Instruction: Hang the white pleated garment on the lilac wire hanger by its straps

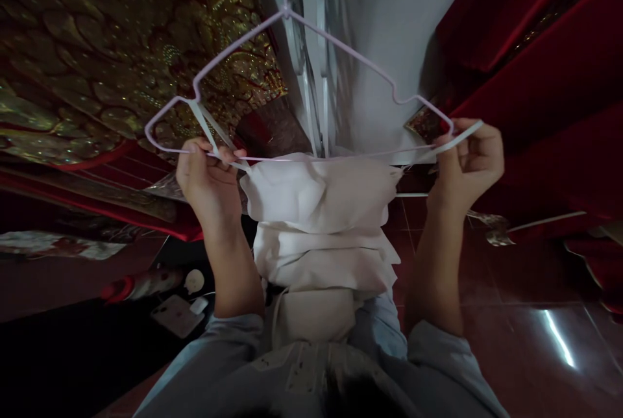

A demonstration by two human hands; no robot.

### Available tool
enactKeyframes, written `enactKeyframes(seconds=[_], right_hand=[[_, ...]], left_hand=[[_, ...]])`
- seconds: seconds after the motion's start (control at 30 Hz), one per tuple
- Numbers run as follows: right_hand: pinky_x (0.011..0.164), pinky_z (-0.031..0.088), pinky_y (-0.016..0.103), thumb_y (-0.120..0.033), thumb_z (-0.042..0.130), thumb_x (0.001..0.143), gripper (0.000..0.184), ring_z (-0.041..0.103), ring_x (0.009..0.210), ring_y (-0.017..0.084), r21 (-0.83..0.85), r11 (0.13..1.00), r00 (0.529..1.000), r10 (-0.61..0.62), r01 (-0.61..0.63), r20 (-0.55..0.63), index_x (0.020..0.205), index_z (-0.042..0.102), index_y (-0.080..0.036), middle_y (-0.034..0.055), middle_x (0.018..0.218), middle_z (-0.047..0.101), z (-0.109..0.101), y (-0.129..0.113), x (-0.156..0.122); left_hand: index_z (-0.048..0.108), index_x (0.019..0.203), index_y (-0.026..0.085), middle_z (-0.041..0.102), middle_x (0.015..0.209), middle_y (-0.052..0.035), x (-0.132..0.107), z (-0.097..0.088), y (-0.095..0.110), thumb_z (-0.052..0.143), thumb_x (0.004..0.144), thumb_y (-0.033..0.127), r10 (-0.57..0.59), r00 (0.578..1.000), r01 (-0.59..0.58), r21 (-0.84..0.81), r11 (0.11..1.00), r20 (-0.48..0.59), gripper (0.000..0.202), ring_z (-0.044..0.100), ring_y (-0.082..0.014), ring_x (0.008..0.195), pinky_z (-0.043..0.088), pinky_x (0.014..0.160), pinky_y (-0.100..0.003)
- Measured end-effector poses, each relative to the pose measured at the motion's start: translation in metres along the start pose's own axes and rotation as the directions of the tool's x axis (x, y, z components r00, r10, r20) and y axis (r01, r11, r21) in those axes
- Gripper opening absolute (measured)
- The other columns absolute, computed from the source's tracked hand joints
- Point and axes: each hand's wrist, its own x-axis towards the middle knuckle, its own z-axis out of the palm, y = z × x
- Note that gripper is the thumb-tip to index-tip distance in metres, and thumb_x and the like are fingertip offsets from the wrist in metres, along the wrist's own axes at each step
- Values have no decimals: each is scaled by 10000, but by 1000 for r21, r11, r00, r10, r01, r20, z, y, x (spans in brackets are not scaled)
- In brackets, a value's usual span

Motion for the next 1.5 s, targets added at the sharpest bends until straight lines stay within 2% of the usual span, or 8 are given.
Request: enactKeyframes(seconds=[0.2,0.5,0.7,0.87,0.97,1.13,1.3,1.5], right_hand=[[764,595,377,-500,970,759,393,692,773,163,-143,989,912,19,44,409,952,789,-209,9,842,731,26,-40,28],[744,592,367,-565,942,843,459,711,819,190,-120,926,878,-289,357,382,1231,841,-343,12,978,777,29,-60,34],[1134,591,543,-545,991,794,980,738,1260,329,-142,937,729,-148,320,668,1656,530,-475,59,1443,700,33,-83,35],[1259,512,624,-412,770,1003,619,633,1434,372,-163,908,772,-220,385,596,1596,607,-476,36,1482,708,26,-99,22],[1022,656,563,-343,730,997,526,680,1282,347,-152,933,794,-182,325,580,1505,680,-471,48,1395,725,21,-101,-5],[738,677,412,-385,749,984,626,718,999,229,-163,986,517,124,31,847,1590,591,-407,99,1480,644,18,-91,-53],[678,607,335,-327,743,1001,442,636,832,151,-140,988,681,147,-66,717,1437,688,-374,73,1377,682,28,-90,-70],[640,562,336,-288,723,992,360,592,755,138,-96,992,759,127,-85,638,1347,710,-353,60,1293,695,44,-85,-86]], left_hand=[[624,853,262,660,671,21,-6,-1,-2,796,1040,563,16,1000,-17,-8,1000,-12,393,692,-174,624,671,791,-322],[624,886,269,664,686,18,-12,1,-3,836,981,644,47,999,-47,0,999,-10,441,701,-194,655,665,816,-355],[610,885,280,660,698,7,-14,2,-6,817,992,648,40,999,-40,18,999,-3,436,708,-212,698,654,838,-374],[618,898,271,656,709,0,-19,3,-6,803,1000,621,24,1000,-24,37,999,-10,408,716,-215,712,640,833,-375],[585,921,263,649,716,-1,-21,4,-9,765,1017,640,7,1000,-7,51,999,-8,429,730,-224,736,637,845,-385],[574,948,252,650,734,17,-25,7,-15,699,1062,655,40,999,-36,108,994,-36,437,704,-193,720,615,847,-346],[734,984,206,778,871,-44,-44,5,-19,602,1143,540,139,988,-119,237,964,-69,394,731,-187,796,570,841,-319],[803,860,221,768,827,-26,-52,-2,8,770,1055,360,189,981,-187,409,893,35,242,710,-186,789,562,780,-329]])
